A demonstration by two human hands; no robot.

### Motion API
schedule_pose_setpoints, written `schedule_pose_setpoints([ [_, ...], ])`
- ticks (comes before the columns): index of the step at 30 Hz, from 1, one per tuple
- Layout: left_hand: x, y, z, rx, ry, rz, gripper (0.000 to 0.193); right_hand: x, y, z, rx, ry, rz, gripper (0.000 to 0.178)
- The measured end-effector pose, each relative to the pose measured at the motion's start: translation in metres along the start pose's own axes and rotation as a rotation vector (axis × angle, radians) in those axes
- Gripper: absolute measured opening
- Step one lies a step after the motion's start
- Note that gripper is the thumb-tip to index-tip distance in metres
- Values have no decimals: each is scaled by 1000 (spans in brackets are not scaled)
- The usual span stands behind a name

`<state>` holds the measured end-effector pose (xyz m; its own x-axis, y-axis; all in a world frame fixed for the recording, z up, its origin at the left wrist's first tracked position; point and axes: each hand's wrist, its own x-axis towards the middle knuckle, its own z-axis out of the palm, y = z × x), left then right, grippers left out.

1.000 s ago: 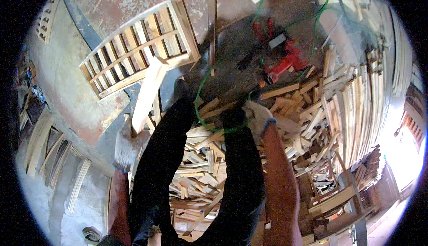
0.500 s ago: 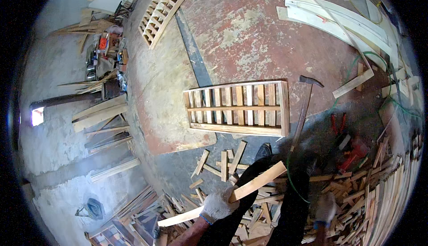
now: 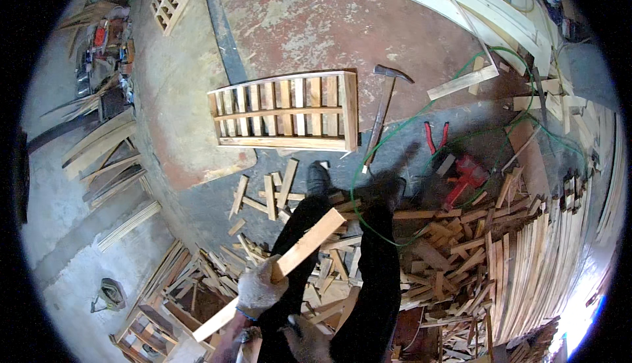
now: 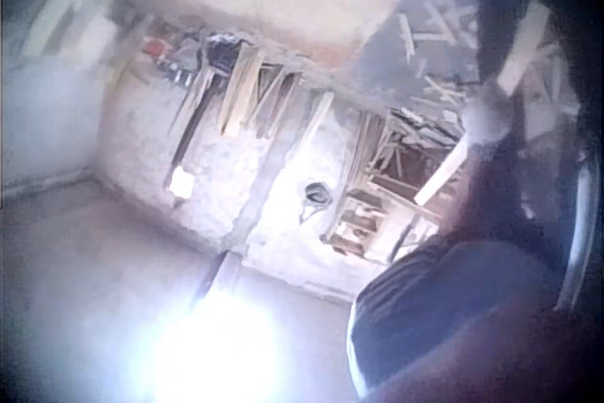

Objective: The person assembles a wooden frame structure on the floor using a pneumatic nail gun. They place wooden slats into a frame, secure them with nails, and occasionally use a hammer to adjust pieces. The person also cuts wood pieces on a table saw and uses pliers to remove excess nail heads.

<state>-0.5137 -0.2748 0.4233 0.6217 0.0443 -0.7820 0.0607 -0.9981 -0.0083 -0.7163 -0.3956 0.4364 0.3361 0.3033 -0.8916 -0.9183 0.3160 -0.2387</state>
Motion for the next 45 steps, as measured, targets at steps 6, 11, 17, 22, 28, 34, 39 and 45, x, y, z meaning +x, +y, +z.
schedule_pose_setpoints([
  [6, 161, 45, -17, 167, 43, 447, 54, 125, -115, -156, -118, 628, -719, 57],
  [11, 315, 87, 28, 402, -42, 744, 50, 285, -181, -292, -342, 819, -795, 30],
  [17, 407, 100, 70, 415, 92, 953, 55, 407, -188, -318, -364, 859, -629, 36],
  [22, 449, 46, 118, 115, 535, 1245, 62, 477, -192, -338, -318, 982, -580, 45],
  [28, 492, -6, 180, 20, 276, 994, 48, 521, -199, -347, -408, 903, -669, 47],
  [34, 479, -12, 178, 133, 85, 880, 39, 532, -200, -327, -566, 789, -838, 45],
  [39, 473, -41, 206, -322, -21, 891, 40, 517, -187, -270, -332, 735, -791, 37],
  [45, 516, -46, 165, -2067, -339, 404, 29, 531, -187, -228, -690, 700, -807, 26],
])
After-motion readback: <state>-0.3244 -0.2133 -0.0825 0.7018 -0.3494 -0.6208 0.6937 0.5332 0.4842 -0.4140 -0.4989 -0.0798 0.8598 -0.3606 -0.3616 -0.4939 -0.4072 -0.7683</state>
